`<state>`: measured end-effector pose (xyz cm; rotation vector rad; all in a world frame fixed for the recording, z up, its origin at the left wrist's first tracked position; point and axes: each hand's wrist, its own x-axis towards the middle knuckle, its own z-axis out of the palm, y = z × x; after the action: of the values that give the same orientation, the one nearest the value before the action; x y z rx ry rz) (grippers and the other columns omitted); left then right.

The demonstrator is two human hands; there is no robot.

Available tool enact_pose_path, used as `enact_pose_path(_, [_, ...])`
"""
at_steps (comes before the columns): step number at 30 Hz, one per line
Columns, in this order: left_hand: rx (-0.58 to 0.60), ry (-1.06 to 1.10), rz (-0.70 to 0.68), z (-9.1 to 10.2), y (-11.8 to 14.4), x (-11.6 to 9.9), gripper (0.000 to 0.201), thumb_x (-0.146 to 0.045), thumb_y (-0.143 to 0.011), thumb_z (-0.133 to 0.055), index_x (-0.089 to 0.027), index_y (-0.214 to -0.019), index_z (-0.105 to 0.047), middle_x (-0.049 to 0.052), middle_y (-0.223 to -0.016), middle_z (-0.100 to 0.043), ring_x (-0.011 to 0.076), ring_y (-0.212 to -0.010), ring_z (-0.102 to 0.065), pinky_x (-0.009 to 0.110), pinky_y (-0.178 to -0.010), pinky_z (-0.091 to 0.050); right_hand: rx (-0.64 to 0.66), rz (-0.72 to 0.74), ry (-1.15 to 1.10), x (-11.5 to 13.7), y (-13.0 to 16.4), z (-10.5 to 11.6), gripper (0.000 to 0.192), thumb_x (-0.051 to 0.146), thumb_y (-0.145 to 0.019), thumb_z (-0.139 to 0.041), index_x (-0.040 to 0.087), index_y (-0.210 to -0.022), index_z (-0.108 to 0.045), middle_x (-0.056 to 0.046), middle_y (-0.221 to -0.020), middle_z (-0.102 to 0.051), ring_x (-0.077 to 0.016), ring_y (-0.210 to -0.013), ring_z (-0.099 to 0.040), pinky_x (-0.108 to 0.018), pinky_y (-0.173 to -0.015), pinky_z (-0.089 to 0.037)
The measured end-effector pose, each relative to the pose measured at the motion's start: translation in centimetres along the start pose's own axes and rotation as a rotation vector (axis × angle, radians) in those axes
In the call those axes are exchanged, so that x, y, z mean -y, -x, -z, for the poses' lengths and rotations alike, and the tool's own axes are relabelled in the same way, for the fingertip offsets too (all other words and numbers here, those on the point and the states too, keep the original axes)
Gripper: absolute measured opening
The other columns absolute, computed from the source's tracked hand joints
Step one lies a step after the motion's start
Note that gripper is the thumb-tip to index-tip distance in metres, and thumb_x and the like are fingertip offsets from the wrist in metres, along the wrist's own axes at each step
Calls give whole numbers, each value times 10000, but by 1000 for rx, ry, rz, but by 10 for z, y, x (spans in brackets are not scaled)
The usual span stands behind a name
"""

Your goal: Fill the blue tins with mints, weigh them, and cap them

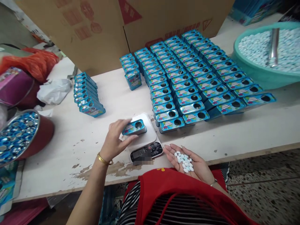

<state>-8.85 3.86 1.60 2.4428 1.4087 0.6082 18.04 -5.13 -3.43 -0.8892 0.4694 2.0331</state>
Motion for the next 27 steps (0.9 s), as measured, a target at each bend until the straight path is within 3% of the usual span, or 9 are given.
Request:
enact_pose_path(3, [-46, -52, 34, -1, -24, 11, 336, -385, -862, -562, -196, -1137, -520, 61, -961, -613, 186, -860, -553, 327, -767, -426, 10, -24, -18, -1, -3, 0, 307, 178, -914, -411, 93, -1039, -678, -126, -1157, -675, -203, -1137, -599, -307, -969, -493])
enact_pose_path(7, [-203, -129, 84, -14, -88, 49, 308, -362, -847, -561, -178, -1093, -536, 72, -952, -602, 205, -868, -549, 331, -770, -423, 91, 13, -15, -2, -9, 4, 266, 143, -889, -479, 82, -1028, -697, -142, -1177, -661, -220, -1151, -588, -326, -1009, -463])
enact_pose_path(11, [-131, -281, 152, -35, -157, 91, 330, -341, -841, -566, -176, -1127, -566, 106, -1041, -606, 250, -970, -545, 369, -817, -388, 145, 76, 11, 0, -16, 10, 235, 159, -859, -551, 94, -1014, -715, -152, -1213, -637, -229, -1178, -565, -330, -1047, -427])
enact_pose_path(15, [-221, -420, 209, -45, -191, 111, 412, -380, -846, -556, -212, -1223, -559, 146, -1245, -524, 311, -1109, -465, 416, -860, -343, 147, 151, 87, 1, -22, 19, 236, 137, -820, -599, 145, -1021, -722, -130, -1203, -646, -226, -1171, -571, -338, -1052, -420])
enact_pose_path(18, [-258, -430, 153, -36, -181, 109, 491, -406, -860, -533, -229, -1315, -481, 145, -1345, -460, 310, -1187, -417, 421, -921, -313, 137, 177, 137, 0, -24, 25, 266, 138, -818, -588, 150, -1052, -714, -139, -1237, -622, -238, -1180, -562, -355, -1053, -417])
enact_pose_path(21, [-333, -401, 137, -14, -139, 104, 497, -432, -877, -498, -192, -1310, -451, 147, -1312, -489, 273, -1204, -428, 396, -967, -307, 124, 187, 131, -2, -26, 30, 296, 171, -817, -558, 154, -1074, -706, -144, -1242, -616, -246, -1164, -574, -356, -1008, -461])
enact_pose_path(25, [-473, -511, 355, 20, -60, 113, 426, -487, -844, -528, -184, -1143, -524, 147, -1251, -522, 292, -1184, -442, 429, -981, -301, 168, 124, 167, -5, -27, 31, 317, 140, -821, -530, 174, -1085, -700, -121, -1271, -598, -237, -1196, -546, -358, -1025, -446])
enact_pose_path(27, [-417, -615, 484, 32, -27, 126, 400, -499, -804, -574, -196, -1066, -559, 155, -1291, -488, 334, -1212, -403, 477, -984, -281, 170, 89, 182, -7, -25, 27, 311, 132, -829, -527, 171, -1086, -699, -121, -1268, -600, -237, -1184, -557, -359, -1024, -447])
